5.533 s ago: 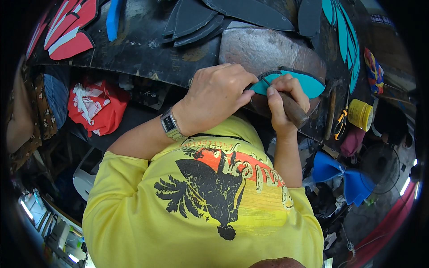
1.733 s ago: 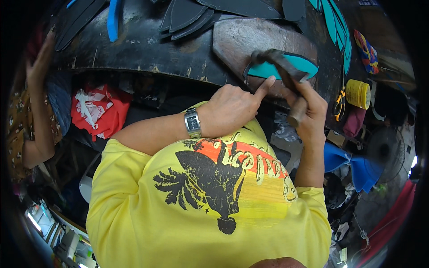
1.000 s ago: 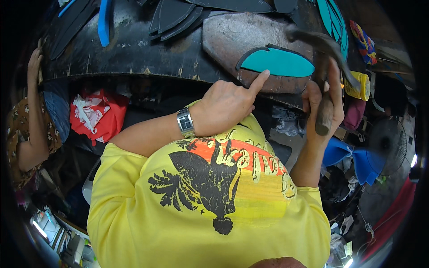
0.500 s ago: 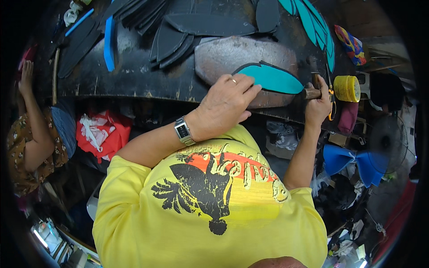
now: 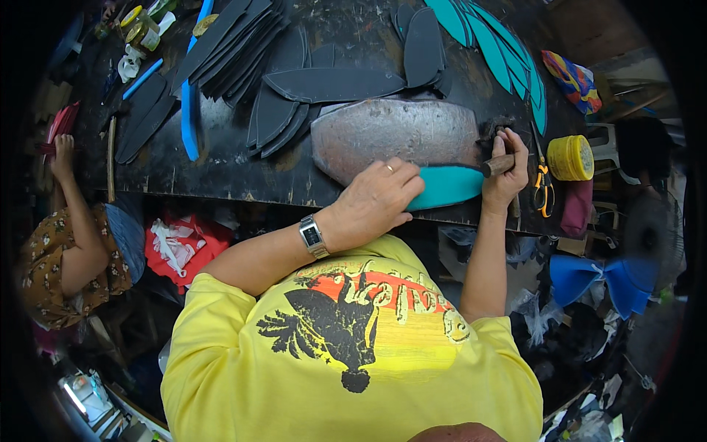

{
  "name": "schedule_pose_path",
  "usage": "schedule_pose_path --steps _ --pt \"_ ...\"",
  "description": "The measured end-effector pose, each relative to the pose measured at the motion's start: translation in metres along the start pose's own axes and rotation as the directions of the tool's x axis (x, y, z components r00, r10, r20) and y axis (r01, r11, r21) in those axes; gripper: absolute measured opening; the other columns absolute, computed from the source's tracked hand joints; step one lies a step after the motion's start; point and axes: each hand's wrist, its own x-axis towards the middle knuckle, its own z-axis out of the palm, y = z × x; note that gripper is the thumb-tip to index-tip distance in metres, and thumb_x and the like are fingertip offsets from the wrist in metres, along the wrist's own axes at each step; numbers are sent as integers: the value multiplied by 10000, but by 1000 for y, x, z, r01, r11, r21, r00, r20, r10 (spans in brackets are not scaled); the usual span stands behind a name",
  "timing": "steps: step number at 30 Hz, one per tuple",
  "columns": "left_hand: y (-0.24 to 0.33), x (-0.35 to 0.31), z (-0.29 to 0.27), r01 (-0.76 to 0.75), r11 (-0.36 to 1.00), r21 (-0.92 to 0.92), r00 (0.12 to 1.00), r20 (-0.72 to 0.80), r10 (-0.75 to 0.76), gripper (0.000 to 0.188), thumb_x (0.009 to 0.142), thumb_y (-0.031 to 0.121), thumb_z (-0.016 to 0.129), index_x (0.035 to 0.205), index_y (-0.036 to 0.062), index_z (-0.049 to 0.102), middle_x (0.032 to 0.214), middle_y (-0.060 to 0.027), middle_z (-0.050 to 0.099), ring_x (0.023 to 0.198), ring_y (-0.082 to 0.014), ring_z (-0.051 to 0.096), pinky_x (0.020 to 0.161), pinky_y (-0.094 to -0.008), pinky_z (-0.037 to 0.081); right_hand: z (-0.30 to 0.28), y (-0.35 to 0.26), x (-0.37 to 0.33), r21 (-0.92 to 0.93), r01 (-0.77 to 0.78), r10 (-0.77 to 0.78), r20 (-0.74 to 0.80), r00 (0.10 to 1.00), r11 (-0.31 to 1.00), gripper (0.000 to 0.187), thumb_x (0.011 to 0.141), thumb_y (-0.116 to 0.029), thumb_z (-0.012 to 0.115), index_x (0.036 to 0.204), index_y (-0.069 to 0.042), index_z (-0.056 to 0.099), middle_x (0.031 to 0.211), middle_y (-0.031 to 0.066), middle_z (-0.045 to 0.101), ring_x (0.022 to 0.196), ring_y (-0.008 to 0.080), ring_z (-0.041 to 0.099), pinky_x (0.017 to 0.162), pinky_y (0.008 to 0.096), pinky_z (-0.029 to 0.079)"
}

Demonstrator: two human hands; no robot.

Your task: The person uses a hammer and a curved metal tool to shape a teal rubber piece on a rounded anvil. They repeatedly position the piece, strike it with the hammer, and adjust its placement. A second person is visible nearby handling other rubber pieces.

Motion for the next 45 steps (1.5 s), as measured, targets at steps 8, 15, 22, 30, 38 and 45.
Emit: schedule_pose_path --steps 8,15,22,30,38,45 --pt "-5 20 -15 -87 979 -185 987 -152 59 208 848 120 764 1035 96 678 968 -83 641 919 -295 647 763 -372 554 -3 -1 2 143 -1 22 -142 990 990 261 986 -25 669 1243 5 636 1070 88 709 978 150 662 913 292 534" --pt "-83 95 -49 206 880 -428 909 -250 -334 268 920 213 756 1101 14 739 988 -86 761 886 -145 704 797 -293 549 -3 4 4 158 -17 38 -125 991 987 271 982 -34 679 1250 -38 637 1047 63 699 941 124 631 865 274 507" --pt "-136 143 -31 393 910 -132 878 -239 -414 397 933 286 749 1209 4 715 1109 -185 741 1000 -282 728 894 -368 562 -4 3 2 4 -5 5 -5 1000 1000 259 936 -44 738 1192 -39 694 988 44 694 871 122 626 810 268 515" --pt "-122 25 -98 359 840 406 930 -234 -284 667 822 231 821 1429 96 581 1462 -158 551 1316 -351 555 1110 -422 455 -6 8 3 -68 10 -6 56 998 998 260 916 -79 760 1171 -56 713 992 64 718 878 169 654 821 302 517" --pt "-130 -23 -96 449 815 367 894 -199 -403 566 846 198 735 1387 76 621 1463 -173 566 1341 -342 543 1154 -431 418 -5 2 1 -158 47 -33 90 995 986 252 908 -102 762 1156 -76 725 979 71 722 885 206 648 830 337 496" --pt "-131 -26 -81 377 770 515 913 -347 -215 308 861 194 712 1147 88 757 1303 -121 688 1193 -297 641 1071 -412 474 -6 0 1 -215 89 -67 111 992 973 241 910 -100 756 1148 -84 725 979 80 728 894 232 651 840 349 488"
